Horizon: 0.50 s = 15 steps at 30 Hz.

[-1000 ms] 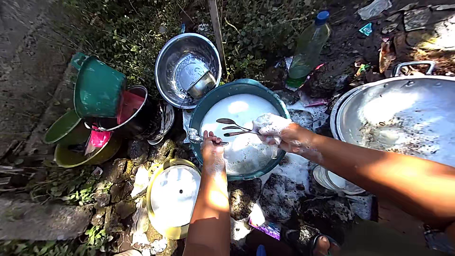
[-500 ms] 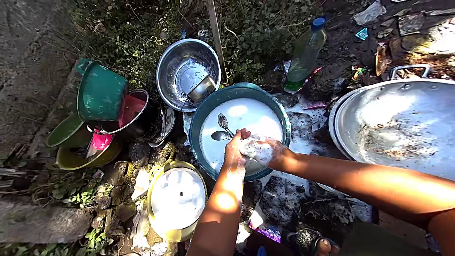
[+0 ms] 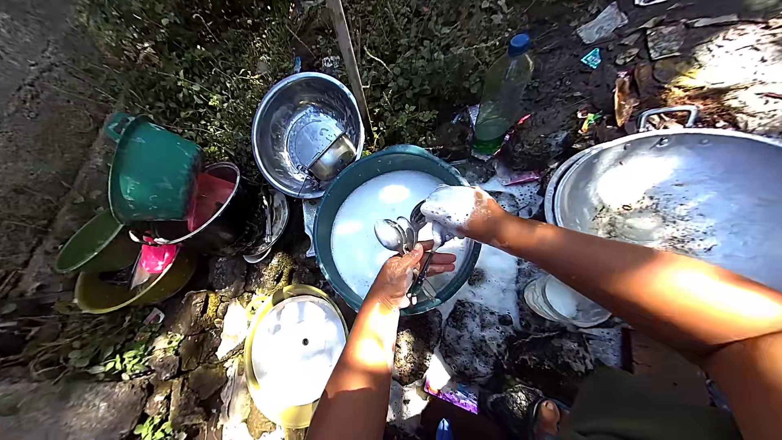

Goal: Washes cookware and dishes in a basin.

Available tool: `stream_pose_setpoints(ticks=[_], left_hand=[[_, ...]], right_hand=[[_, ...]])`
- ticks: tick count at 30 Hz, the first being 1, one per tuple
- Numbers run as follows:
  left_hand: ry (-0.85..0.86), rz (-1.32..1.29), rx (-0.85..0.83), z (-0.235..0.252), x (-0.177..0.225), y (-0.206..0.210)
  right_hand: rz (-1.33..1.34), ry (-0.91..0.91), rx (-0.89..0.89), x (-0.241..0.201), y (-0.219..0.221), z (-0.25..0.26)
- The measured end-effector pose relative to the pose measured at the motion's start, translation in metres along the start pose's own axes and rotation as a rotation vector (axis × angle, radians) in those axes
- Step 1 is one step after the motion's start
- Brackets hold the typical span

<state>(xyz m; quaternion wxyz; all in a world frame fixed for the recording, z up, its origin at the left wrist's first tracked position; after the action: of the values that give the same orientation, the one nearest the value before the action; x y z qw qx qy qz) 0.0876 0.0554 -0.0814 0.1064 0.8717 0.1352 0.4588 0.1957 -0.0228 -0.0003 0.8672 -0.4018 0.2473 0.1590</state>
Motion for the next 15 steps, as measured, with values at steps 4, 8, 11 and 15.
stream_pose_setpoints(ticks=[4, 8, 11, 15], left_hand=[[-0.025, -0.299, -0.228, 0.003, -0.010, 0.021], [-0.108, -0.282, -0.133, 0.007, -0.013, 0.017], [-0.109, -0.179, 0.026, 0.002, -0.010, 0.020], [-0.215, 0.233, 0.226, -0.003, -0.014, 0.025]], right_hand=[[-0.233, -0.001, 0.162, 0.011, -0.010, 0.004], [-0.187, 0.032, 0.302, 0.003, -0.032, 0.012], [0.084, -0.095, 0.183, -0.033, 0.004, 0.013], [-0.124, -0.091, -0.022, -0.022, 0.043, 0.013]])
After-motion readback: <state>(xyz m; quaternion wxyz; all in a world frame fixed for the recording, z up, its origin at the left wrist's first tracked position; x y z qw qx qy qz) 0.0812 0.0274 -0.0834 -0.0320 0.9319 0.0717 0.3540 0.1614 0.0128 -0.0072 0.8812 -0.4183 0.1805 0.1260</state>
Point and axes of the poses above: each hand's wrist, its own z-axis towards the middle knuckle, its own y-axis out of the palm, x = y × z, the point moved 9 cm from there along z, towards the middle knuckle, and after that the axes turned 14 degrees about -y, right-handed, at the moved point
